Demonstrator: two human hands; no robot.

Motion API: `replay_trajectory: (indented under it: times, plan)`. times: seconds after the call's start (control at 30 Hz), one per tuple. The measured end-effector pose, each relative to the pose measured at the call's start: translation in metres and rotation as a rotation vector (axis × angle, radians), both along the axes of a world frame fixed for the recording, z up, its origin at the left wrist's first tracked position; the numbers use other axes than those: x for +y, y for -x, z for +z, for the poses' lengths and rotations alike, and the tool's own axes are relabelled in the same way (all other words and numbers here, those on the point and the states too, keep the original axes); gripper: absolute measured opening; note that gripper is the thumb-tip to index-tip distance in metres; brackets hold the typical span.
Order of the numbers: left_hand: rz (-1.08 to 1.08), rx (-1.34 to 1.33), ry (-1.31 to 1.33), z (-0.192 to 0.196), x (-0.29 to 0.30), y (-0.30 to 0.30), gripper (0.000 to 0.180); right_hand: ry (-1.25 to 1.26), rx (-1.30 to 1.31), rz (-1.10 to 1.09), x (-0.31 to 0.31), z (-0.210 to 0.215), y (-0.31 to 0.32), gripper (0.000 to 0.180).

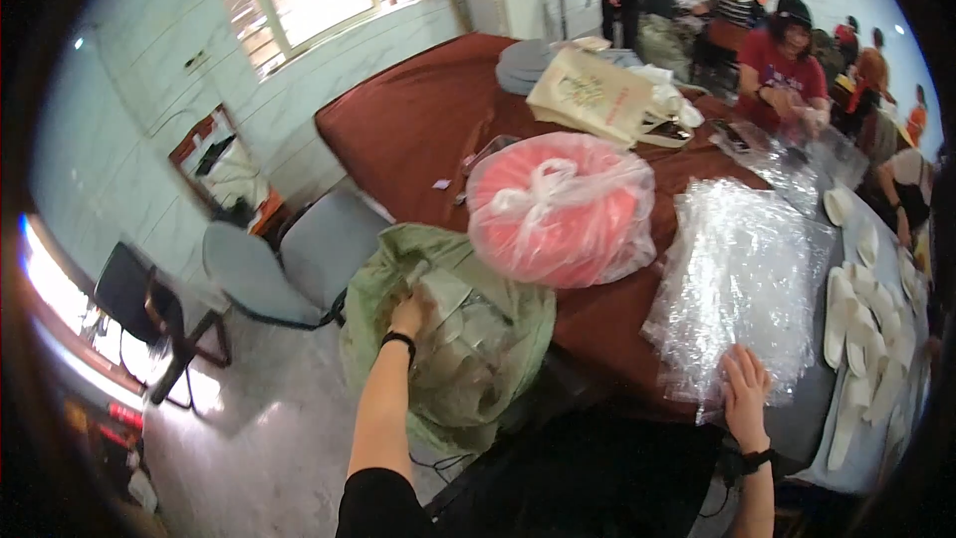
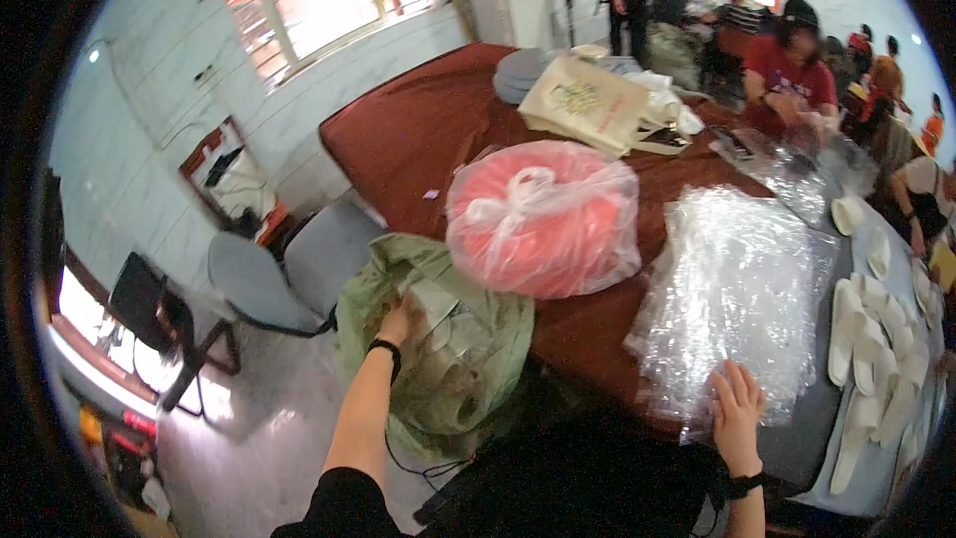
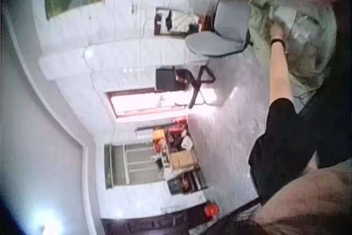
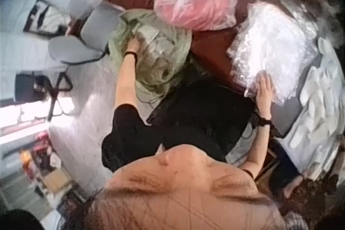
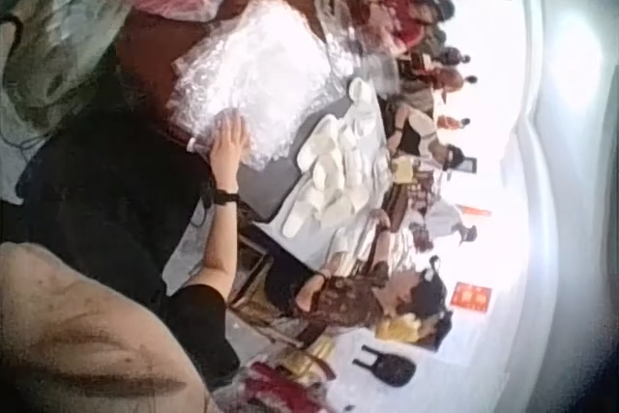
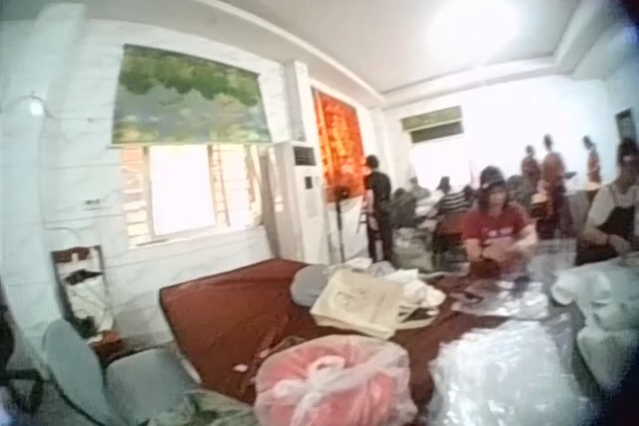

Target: Packing pairs of white slippers into clear plastic bags for shipping or storage.

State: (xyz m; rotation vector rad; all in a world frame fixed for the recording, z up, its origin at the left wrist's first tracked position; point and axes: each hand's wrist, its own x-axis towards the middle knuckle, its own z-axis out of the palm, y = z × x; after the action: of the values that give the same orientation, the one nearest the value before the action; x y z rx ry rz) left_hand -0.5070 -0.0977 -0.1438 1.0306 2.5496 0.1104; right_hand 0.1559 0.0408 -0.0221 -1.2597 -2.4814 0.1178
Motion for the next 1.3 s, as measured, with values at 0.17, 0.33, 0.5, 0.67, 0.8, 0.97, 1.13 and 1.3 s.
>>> replay_trajectory:
  times: [0.17, 0.33, 0.5, 0.67, 0.8, 0.97, 1.13, 1.3]
  plan:
    - [0.111, 0.066, 0.247, -0.02, -0.036, 0.045, 0.083, -0.055, 0.051, 0.035, 0.004, -0.003, 0.019, 0.041]
    - [0.106, 0.167, 0.223, 0.042, 0.01, -0.025, 0.09, -0.049, 0.062, 0.026, 0.004, -0.013, 0.004, 0.046]
    - [0.289, 0.067, -0.111, 0.089, -0.006, -0.044, 0.112, 0.037, 0.025, 0.003, 0.01, -0.008, 0.004, 0.046]
    - [0.032, -0.11, -0.296, 0.097, -0.061, -0.035, 0.093, -0.047, 0.127, 0.091, 0.02, -0.016, 0.001, 0.047]
    - [-0.446, -0.047, 0.032, 0.096, -0.114, -0.094, 0.082, -0.089, 0.114, 0.055, 0.018, -0.027, -0.003, 0.044]
    - [-0.368, -0.066, 0.373, 0.119, -0.186, -0.131, 0.081, -0.108, 0.145, 0.06, 0.017, -0.027, -0.001, 0.04]
    - [-0.416, 0.163, 0.797, 0.177, -0.209, -0.12, 0.078, -0.07, 0.166, 0.065, 0.016, -0.024, -0.005, 0.039]
    - [-0.192, -0.24, 0.418, 0.213, -0.211, -0.141, 0.095, -0.073, 0.201, 0.064, 0.016, -0.027, -0.01, 0.038]
